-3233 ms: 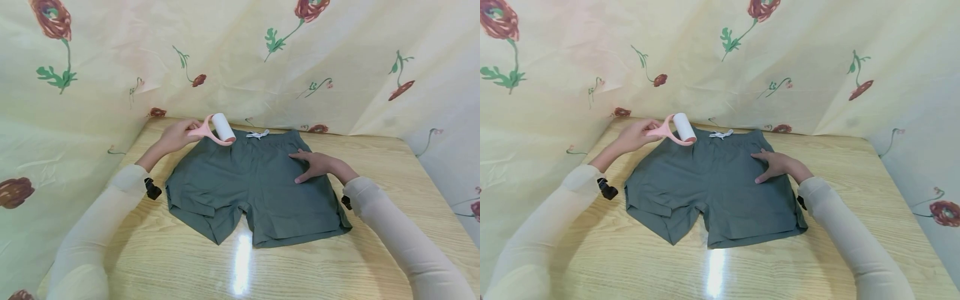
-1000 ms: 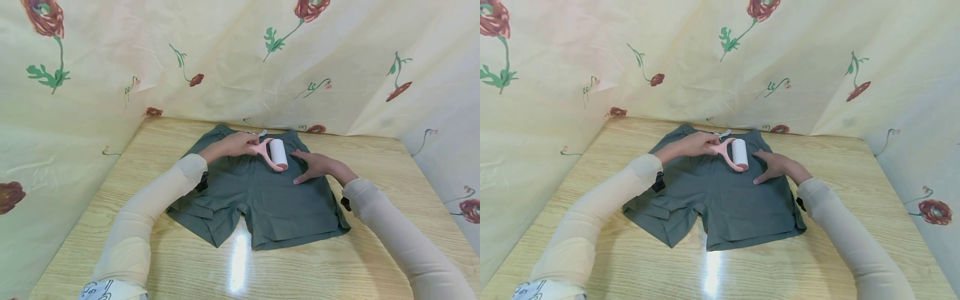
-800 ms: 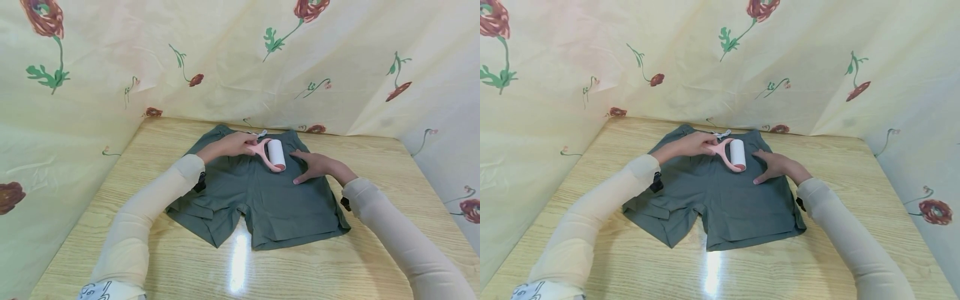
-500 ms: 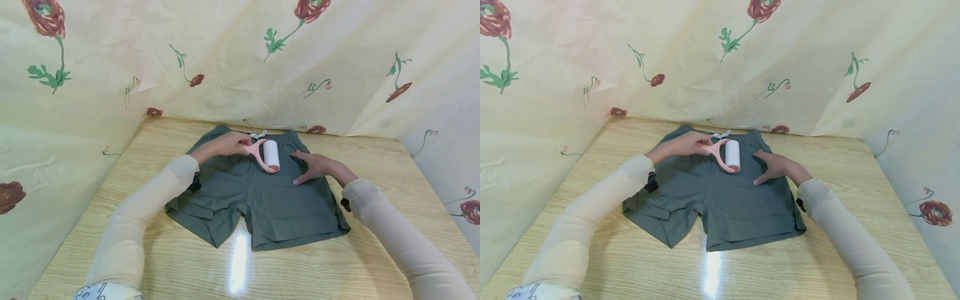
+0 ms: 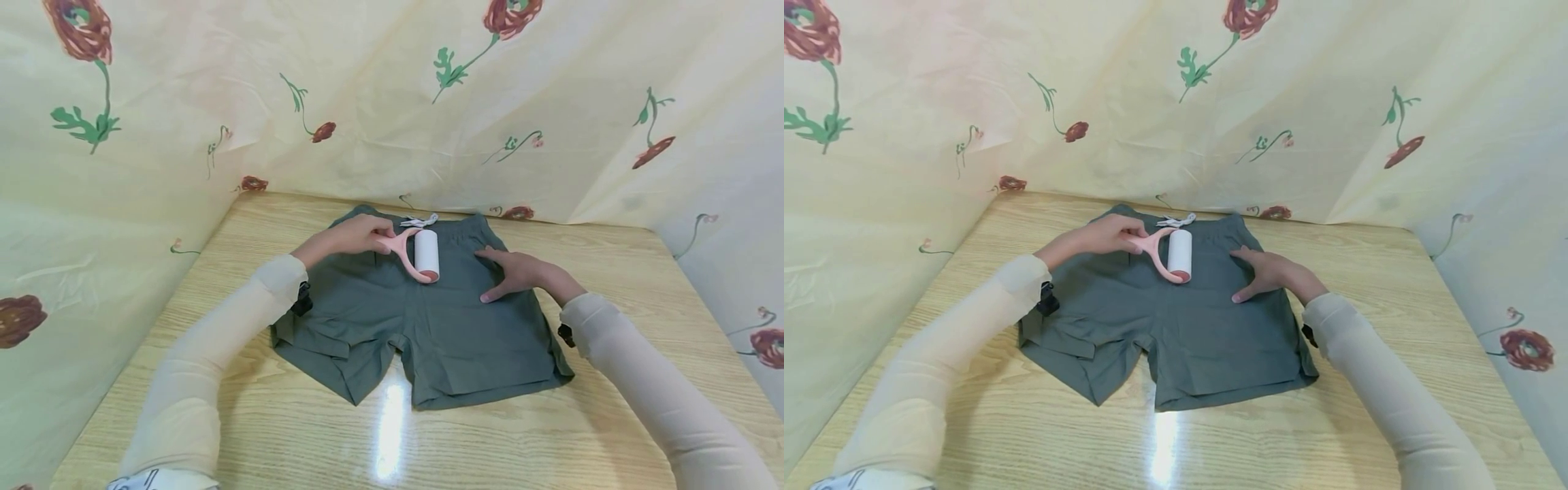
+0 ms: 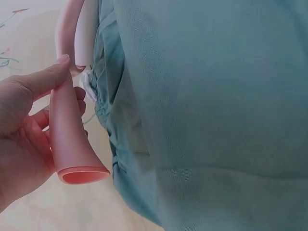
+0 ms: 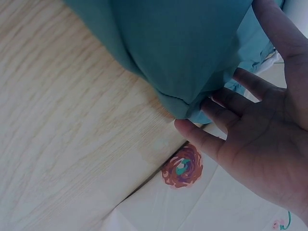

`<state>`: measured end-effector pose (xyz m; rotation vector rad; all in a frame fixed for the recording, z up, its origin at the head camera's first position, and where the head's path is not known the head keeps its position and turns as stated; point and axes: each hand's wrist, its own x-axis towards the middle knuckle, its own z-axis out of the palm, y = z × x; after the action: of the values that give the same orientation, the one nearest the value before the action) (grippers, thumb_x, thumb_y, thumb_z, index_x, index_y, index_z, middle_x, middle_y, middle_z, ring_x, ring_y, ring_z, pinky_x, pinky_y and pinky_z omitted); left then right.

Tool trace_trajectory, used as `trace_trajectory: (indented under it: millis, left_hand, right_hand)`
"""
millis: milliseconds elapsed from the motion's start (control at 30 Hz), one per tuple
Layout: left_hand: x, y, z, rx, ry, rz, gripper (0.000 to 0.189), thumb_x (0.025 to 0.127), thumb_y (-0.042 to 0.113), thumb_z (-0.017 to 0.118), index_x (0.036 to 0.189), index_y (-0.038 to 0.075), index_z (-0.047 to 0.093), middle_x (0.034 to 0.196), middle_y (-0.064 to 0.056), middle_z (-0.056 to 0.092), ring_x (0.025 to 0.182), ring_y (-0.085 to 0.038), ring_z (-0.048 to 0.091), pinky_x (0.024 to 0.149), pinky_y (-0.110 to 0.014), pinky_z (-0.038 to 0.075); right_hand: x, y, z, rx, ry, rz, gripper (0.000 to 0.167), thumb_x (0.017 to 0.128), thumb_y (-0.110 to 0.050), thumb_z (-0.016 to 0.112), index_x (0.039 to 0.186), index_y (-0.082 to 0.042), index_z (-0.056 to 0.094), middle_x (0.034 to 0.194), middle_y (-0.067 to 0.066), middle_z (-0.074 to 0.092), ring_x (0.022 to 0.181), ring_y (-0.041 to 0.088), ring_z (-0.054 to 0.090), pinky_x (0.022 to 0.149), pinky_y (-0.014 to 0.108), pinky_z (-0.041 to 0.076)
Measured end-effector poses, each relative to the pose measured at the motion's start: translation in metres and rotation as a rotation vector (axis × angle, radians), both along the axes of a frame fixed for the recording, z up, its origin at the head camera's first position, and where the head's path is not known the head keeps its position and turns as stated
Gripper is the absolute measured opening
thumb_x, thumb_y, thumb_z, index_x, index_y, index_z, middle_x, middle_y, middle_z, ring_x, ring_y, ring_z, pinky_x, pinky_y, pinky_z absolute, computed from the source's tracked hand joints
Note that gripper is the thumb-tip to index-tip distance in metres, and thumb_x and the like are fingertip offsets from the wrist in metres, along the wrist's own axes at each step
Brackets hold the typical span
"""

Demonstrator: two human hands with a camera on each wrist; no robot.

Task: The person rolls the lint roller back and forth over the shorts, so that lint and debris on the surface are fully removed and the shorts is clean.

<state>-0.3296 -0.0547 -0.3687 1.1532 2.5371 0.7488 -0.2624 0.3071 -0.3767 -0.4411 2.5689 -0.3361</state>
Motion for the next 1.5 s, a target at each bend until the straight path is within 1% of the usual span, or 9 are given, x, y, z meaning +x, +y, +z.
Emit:
trace_trajectory:
  millis: [133,300,500,633,867,1100,1233,1400,1500]
  left_hand:
    - [0.001,-0.007,0.002,-0.003,-0.007,0.006,0.018,0.098,0.019,0.07,0.111,0.007,0.069,0.101,-0.009,0.068,0.083,-0.019,0.051,0.076,-0.031,0.039]
    - [0.0,-0.015,0.002,-0.009,-0.005,0.0,0.017,0.098,0.018,0.069,0.111,0.007,0.07,0.102,-0.009,0.069,0.083,-0.019,0.05,0.076,-0.031,0.039]
    - [-0.002,-0.026,0.004,-0.027,-0.027,0.016,0.016,0.099,0.018,0.068,0.111,0.007,0.069,0.098,-0.008,0.065,0.083,-0.02,0.049,0.075,-0.032,0.038]
    - [-0.002,-0.033,0.005,-0.029,-0.025,0.017,0.018,0.098,0.017,0.069,0.113,0.007,0.07,0.098,-0.008,0.066,0.082,-0.02,0.049,0.075,-0.032,0.038]
    - [-0.001,-0.046,0.004,-0.007,-0.027,0.032,0.016,0.096,0.014,0.072,0.109,0.005,0.071,0.093,-0.009,0.065,0.079,-0.02,0.049,0.074,-0.031,0.038]
    - [0.0,-0.062,0.004,0.007,-0.028,0.031,0.015,0.095,0.012,0.072,0.108,0.004,0.072,0.091,-0.009,0.064,0.078,-0.02,0.049,0.074,-0.033,0.04]
    - [0.001,-0.073,0.005,0.016,-0.031,0.046,0.016,0.095,0.011,0.072,0.109,0.002,0.072,0.091,-0.01,0.064,0.077,-0.02,0.049,0.074,-0.034,0.041]
    - [0.002,-0.085,0.005,0.035,-0.052,0.066,0.016,0.095,0.01,0.071,0.109,0.001,0.072,0.087,-0.011,0.062,0.076,-0.02,0.048,0.073,-0.034,0.04]
    - [0.002,-0.092,0.005,0.038,-0.069,0.082,0.017,0.095,0.009,0.071,0.11,0.001,0.072,0.088,-0.011,0.063,0.077,-0.02,0.048,0.073,-0.034,0.04]
  right_hand:
    - [0.001,0.0,-0.001,-0.01,-0.001,0.001,0.113,0.08,-0.053,0.083,0.162,-0.004,0.022,0.167,0.03,0.012,0.151,0.053,0.016,0.117,0.068,0.023]
    - [0.001,-0.001,-0.002,-0.017,-0.005,0.003,0.112,0.081,-0.052,0.082,0.162,-0.005,0.021,0.167,0.03,0.011,0.151,0.053,0.015,0.117,0.069,0.023]
    - [0.0,-0.002,-0.002,-0.015,0.003,0.012,0.112,0.081,-0.053,0.082,0.162,-0.004,0.021,0.167,0.03,0.012,0.151,0.053,0.015,0.117,0.069,0.023]
    - [-0.001,-0.001,-0.002,-0.017,-0.003,0.008,0.113,0.081,-0.053,0.082,0.162,-0.004,0.021,0.167,0.03,0.011,0.152,0.053,0.014,0.117,0.069,0.022]
    - [0.001,0.0,0.001,-0.023,-0.006,0.003,0.113,0.081,-0.052,0.083,0.162,-0.004,0.021,0.167,0.03,0.01,0.152,0.053,0.013,0.118,0.068,0.021]
    - [0.002,-0.001,0.002,-0.023,0.0,0.006,0.112,0.081,-0.05,0.083,0.162,-0.003,0.022,0.166,0.031,0.011,0.151,0.054,0.015,0.117,0.069,0.022]
    - [0.002,-0.001,0.001,-0.022,-0.002,0.008,0.112,0.081,-0.051,0.083,0.162,-0.004,0.022,0.167,0.03,0.011,0.151,0.054,0.015,0.116,0.069,0.023]
    - [0.002,-0.001,0.001,-0.027,0.002,0.014,0.112,0.081,-0.051,0.083,0.162,-0.004,0.022,0.166,0.031,0.013,0.15,0.054,0.016,0.116,0.069,0.024]
    - [0.002,-0.001,0.002,-0.026,0.003,0.014,0.111,0.081,-0.051,0.083,0.162,-0.004,0.023,0.166,0.031,0.013,0.15,0.054,0.017,0.116,0.069,0.025]
